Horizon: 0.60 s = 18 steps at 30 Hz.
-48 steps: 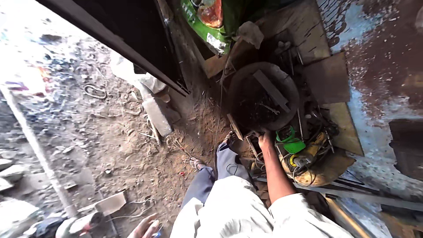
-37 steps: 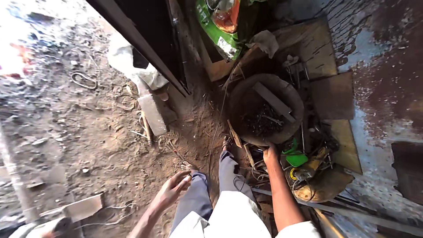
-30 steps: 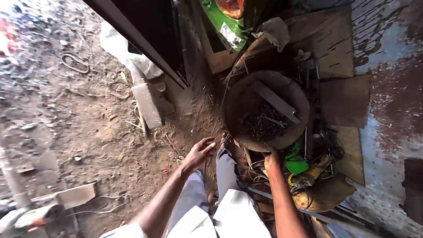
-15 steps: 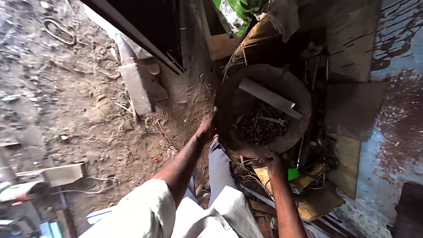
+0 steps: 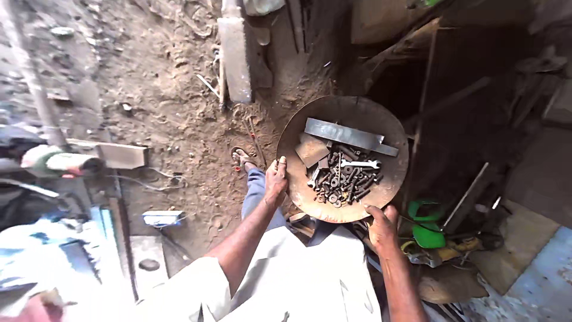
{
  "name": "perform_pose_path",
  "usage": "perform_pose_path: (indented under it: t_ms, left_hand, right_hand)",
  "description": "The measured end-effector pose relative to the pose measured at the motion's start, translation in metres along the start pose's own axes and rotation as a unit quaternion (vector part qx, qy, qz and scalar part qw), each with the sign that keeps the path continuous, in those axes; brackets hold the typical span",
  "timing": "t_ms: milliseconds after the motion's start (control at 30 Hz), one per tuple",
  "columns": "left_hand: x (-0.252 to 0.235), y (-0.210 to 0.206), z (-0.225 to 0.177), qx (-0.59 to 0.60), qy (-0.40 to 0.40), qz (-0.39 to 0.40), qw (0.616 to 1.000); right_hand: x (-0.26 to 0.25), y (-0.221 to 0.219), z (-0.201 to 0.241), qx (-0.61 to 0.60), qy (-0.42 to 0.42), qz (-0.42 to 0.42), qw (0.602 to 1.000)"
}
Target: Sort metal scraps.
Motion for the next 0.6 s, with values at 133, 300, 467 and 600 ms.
perform_pose_path:
  t_ms: [133, 300, 467, 600]
  left_hand:
    - [-0.007, 0.066, 0.044, 0.045, 0.032, -0.033, 0.998]
    - [-0.029, 0.138, 0.080, 0.078, 0.047, -0.064, 0.994]
    - [-0.051, 0.198, 0.109, 0.074, 0.057, -0.105, 0.990]
    - [-0.064, 0.230, 0.121, 0.092, 0.065, -0.126, 0.986]
  right_hand:
    - [0.010, -0.062, -0.024, 0.041, -0.017, 0.026, 0.999]
    - [0.020, -0.140, -0.050, 0.085, -0.038, 0.055, 0.994]
    - [0.016, -0.203, -0.080, 0.103, -0.059, 0.083, 0.989]
    - [0.010, -0.247, -0.088, 0.137, -0.057, 0.120, 0.982]
Point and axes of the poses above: each hand's wrist, its own x-axis away from the middle knuckle, its own y-axis out of the back of the hand, z = x × y, the point moved 10 cm from there along -x, towards the middle knuckle, and after that the axes turned 5 degrees about -x, right-handed, at the moved point
